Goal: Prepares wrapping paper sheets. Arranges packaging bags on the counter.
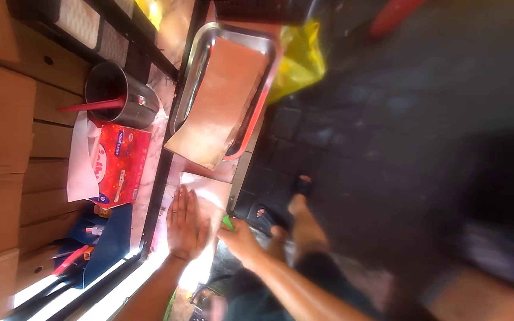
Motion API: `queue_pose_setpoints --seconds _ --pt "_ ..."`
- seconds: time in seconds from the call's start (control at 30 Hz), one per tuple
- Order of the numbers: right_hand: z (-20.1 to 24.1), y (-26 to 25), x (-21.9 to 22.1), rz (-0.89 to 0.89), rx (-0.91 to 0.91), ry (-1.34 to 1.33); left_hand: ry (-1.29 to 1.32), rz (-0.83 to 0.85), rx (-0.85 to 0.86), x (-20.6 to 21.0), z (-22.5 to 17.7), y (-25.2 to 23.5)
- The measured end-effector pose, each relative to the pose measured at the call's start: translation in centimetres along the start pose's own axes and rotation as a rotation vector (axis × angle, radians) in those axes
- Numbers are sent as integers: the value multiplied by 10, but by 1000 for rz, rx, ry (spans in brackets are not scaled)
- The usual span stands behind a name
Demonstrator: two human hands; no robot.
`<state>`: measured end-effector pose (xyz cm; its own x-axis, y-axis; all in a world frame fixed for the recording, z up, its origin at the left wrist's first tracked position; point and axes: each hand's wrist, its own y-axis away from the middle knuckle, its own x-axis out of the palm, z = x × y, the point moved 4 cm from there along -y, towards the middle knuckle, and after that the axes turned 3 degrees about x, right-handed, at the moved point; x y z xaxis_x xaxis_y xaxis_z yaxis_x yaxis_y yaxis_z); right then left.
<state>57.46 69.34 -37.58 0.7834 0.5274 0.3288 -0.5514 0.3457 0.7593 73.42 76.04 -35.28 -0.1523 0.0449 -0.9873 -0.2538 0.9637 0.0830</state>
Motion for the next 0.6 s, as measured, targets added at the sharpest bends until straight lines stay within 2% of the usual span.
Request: queue_pose_setpoints --seconds 0.17,0.4,0.6 --pt "-5 13 -15 -8 -8 3 -5 6 -16 -1 -2 1" --pt "15 -3 -8 19 -4 7 -10 15 -7 -1 0 2" --pt "12 14 -16 11 38 34 -17 37 -30 -1 -2 2"
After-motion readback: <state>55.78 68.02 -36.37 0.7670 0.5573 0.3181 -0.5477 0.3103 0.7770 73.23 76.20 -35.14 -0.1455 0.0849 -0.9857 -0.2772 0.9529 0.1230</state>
